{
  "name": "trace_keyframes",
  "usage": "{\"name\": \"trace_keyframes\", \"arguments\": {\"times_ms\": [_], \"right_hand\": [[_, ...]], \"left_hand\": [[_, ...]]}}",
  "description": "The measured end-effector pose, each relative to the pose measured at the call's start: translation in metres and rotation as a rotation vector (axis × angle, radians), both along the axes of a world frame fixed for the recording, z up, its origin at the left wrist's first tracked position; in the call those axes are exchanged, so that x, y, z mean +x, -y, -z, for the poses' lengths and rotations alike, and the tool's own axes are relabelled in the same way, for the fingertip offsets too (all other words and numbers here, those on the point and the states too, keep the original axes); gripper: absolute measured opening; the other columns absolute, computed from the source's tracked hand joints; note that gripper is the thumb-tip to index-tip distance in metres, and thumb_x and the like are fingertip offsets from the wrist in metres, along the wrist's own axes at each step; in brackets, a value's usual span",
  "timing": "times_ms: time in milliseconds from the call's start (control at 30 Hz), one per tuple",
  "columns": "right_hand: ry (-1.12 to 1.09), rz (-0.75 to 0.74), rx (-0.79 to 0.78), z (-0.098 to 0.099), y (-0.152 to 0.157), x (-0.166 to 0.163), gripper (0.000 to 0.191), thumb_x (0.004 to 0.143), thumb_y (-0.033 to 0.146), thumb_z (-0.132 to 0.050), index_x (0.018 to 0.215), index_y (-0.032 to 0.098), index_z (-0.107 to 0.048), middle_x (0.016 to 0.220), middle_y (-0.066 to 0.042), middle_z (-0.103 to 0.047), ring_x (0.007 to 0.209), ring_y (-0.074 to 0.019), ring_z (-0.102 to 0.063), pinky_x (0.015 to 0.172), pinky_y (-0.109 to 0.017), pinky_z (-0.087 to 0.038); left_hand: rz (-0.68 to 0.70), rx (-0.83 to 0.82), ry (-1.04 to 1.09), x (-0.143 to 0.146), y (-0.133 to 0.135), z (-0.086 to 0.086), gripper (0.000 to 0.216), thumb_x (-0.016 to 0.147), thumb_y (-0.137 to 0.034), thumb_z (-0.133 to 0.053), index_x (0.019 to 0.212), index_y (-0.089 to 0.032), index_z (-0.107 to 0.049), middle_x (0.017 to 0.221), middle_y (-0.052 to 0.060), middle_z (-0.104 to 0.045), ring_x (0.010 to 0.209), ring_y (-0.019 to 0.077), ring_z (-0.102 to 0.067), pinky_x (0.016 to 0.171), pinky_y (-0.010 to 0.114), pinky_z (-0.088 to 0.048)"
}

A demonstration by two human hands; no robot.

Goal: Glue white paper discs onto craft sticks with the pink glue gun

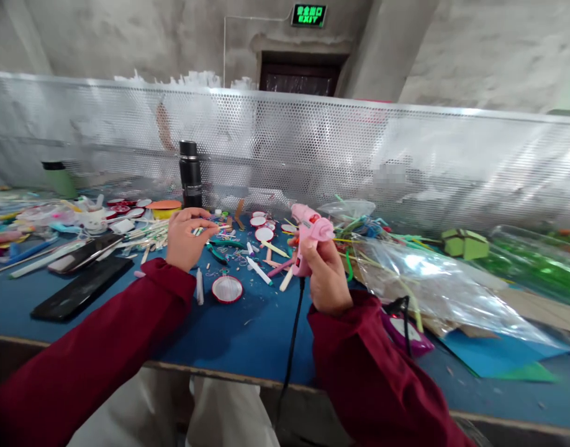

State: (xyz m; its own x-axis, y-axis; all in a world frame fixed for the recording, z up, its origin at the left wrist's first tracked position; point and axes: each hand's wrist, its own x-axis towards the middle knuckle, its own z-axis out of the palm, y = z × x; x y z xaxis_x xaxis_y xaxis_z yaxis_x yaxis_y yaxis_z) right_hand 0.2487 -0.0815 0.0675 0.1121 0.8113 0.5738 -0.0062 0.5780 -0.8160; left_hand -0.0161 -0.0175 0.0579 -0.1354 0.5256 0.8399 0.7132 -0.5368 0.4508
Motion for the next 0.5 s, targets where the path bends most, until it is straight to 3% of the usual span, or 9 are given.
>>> {"name": "trace_keyframes", "arguments": {"times_ms": [133, 233, 367, 500], "right_hand": [[0.360, 0.140, -0.058, -0.018, 0.022, 0.045, 0.034, 0.080, 0.053, -0.065, 0.097, 0.024, -0.061, 0.078, -0.001, -0.062, 0.060, -0.0127, -0.052, 0.053, -0.026, -0.042], [0.756, 0.224, -0.102, -0.023, 0.036, 0.070, 0.040, 0.077, 0.052, -0.067, 0.105, 0.024, -0.063, 0.094, -0.004, -0.067, 0.078, -0.0190, -0.061, 0.065, -0.030, -0.048], [1.155, 0.260, -0.160, -0.008, 0.047, 0.078, 0.033, 0.080, 0.043, -0.061, 0.107, 0.024, -0.065, 0.109, -0.007, -0.066, 0.099, -0.0253, -0.061, 0.086, -0.037, -0.046], [1.267, 0.261, -0.286, 0.017, 0.052, 0.074, 0.030, 0.080, 0.036, -0.055, 0.104, 0.022, -0.065, 0.107, -0.008, -0.066, 0.097, -0.0248, -0.061, 0.087, -0.037, -0.044]], "left_hand": [[0.022, 0.002, -0.002, 0.000, 0.000, 0.001, 0.008, 0.075, -0.033, -0.072, 0.073, -0.025, -0.075, 0.100, 0.003, -0.066, 0.101, 0.0243, -0.051, 0.097, 0.045, -0.036], [0.042, 0.008, -0.008, 0.001, 0.003, 0.001, 0.009, 0.075, -0.034, -0.071, 0.075, -0.025, -0.075, 0.101, 0.003, -0.066, 0.103, 0.0248, -0.051, 0.097, 0.045, -0.036], [0.066, 0.012, -0.012, 0.004, 0.006, 0.002, 0.008, 0.076, -0.033, -0.071, 0.075, -0.026, -0.075, 0.102, 0.003, -0.066, 0.104, 0.0245, -0.051, 0.097, 0.045, -0.036], [0.113, -0.030, -0.015, 0.006, 0.005, 0.003, 0.006, 0.074, -0.031, -0.073, 0.073, -0.026, -0.074, 0.099, 0.002, -0.067, 0.102, 0.0234, -0.054, 0.098, 0.045, -0.037]]}}
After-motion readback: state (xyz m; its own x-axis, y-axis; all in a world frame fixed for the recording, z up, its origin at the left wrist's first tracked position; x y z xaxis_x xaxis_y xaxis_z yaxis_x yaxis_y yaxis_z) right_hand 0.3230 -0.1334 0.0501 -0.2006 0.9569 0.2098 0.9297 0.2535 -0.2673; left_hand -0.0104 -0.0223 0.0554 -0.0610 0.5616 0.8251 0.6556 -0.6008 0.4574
